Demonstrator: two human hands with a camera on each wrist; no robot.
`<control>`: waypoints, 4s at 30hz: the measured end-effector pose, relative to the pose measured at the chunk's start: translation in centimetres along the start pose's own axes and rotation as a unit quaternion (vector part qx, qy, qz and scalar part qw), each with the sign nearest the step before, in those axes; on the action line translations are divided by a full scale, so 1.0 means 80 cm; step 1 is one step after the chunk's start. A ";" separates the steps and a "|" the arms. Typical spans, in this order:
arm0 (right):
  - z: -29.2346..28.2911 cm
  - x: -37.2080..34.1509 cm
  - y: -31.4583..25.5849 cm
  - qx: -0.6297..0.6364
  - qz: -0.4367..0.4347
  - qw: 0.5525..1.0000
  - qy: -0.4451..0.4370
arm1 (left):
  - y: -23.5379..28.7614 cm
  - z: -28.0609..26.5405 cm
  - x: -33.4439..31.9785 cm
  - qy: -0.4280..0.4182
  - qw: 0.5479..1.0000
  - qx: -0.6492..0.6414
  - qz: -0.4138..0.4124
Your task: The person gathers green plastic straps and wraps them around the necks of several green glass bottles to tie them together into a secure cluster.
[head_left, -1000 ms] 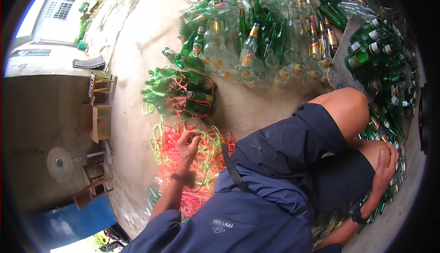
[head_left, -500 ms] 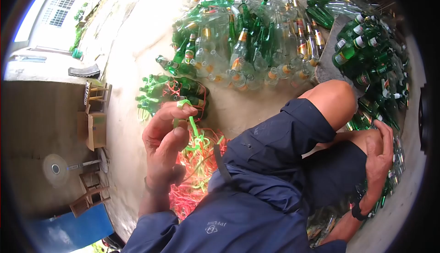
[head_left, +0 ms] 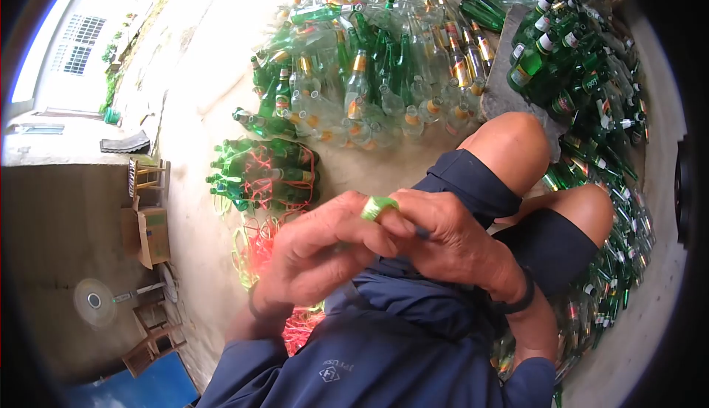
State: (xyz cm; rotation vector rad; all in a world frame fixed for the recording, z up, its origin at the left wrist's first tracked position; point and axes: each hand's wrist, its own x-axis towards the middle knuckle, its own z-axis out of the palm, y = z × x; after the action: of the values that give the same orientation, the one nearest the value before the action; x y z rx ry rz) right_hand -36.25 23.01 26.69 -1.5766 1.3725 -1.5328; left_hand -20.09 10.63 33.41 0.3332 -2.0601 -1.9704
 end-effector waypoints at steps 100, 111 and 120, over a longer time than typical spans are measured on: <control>-0.190 -0.220 -0.117 -0.039 0.141 0.778 0.612 | -0.109 0.064 0.106 -0.084 0.934 0.324 0.129; -0.280 -0.308 -0.166 -0.283 0.141 0.579 0.752 | -0.149 0.041 0.086 -0.030 0.949 0.305 0.076; -0.108 -0.159 -0.078 -0.344 0.216 0.868 0.285 | -0.089 0.109 0.099 -0.189 0.929 0.304 0.100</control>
State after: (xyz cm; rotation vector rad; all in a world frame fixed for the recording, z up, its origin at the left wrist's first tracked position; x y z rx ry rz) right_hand -40.49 38.90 29.08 -1.0277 2.6261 -1.3324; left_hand -30.74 15.69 26.27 -0.1600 -2.7964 -1.3116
